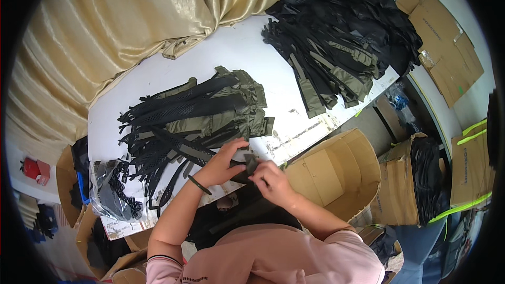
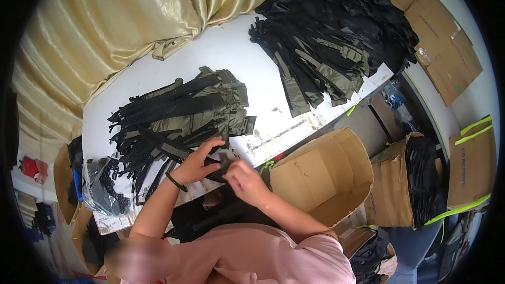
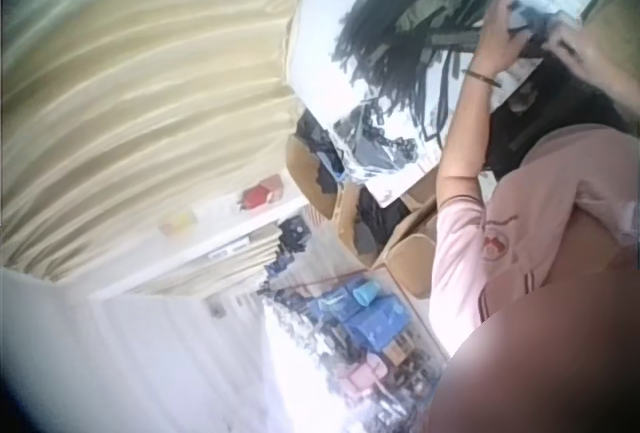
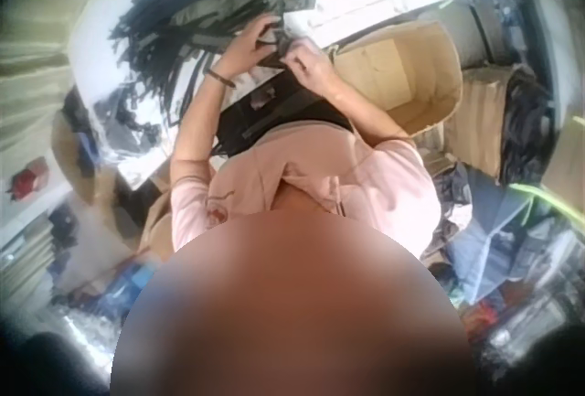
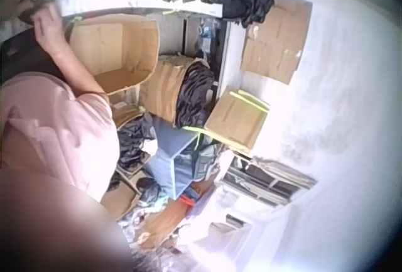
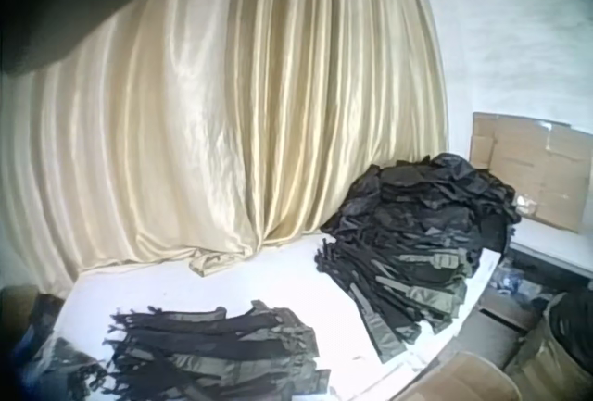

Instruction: The recorder is sorting and inspecting a large pile of olive green backpack straps on a white table.

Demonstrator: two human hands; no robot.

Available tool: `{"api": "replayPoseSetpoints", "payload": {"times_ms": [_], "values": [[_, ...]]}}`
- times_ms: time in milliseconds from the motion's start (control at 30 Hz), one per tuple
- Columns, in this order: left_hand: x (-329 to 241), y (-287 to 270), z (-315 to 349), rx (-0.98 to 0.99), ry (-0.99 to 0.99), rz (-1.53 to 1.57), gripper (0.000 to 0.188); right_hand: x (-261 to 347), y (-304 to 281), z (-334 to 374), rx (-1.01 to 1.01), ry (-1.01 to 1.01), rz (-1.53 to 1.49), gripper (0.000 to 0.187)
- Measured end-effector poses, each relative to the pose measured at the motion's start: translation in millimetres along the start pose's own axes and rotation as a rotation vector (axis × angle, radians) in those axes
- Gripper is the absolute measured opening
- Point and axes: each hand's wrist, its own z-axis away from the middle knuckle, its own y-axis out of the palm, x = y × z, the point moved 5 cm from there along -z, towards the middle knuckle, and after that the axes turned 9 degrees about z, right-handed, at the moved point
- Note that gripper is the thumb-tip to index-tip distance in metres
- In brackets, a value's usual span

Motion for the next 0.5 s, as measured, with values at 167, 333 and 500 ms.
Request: {"api": "replayPoseSetpoints", "payload": {"times_ms": [167,333,500], "values": [[-10,6,-7,0.261,-0.188,0.136,0.015,1,-20,-2,-0.077,-0.099,0.035,0.018],[-42,18,-10,0.043,0.001,-0.002,0.015,3,-26,-19,-0.176,0.067,0.175,0.039],[-40,20,0,-0.002,-0.183,0.087,0.014,-13,-24,-24,-0.146,0.085,0.111,0.036]]}}
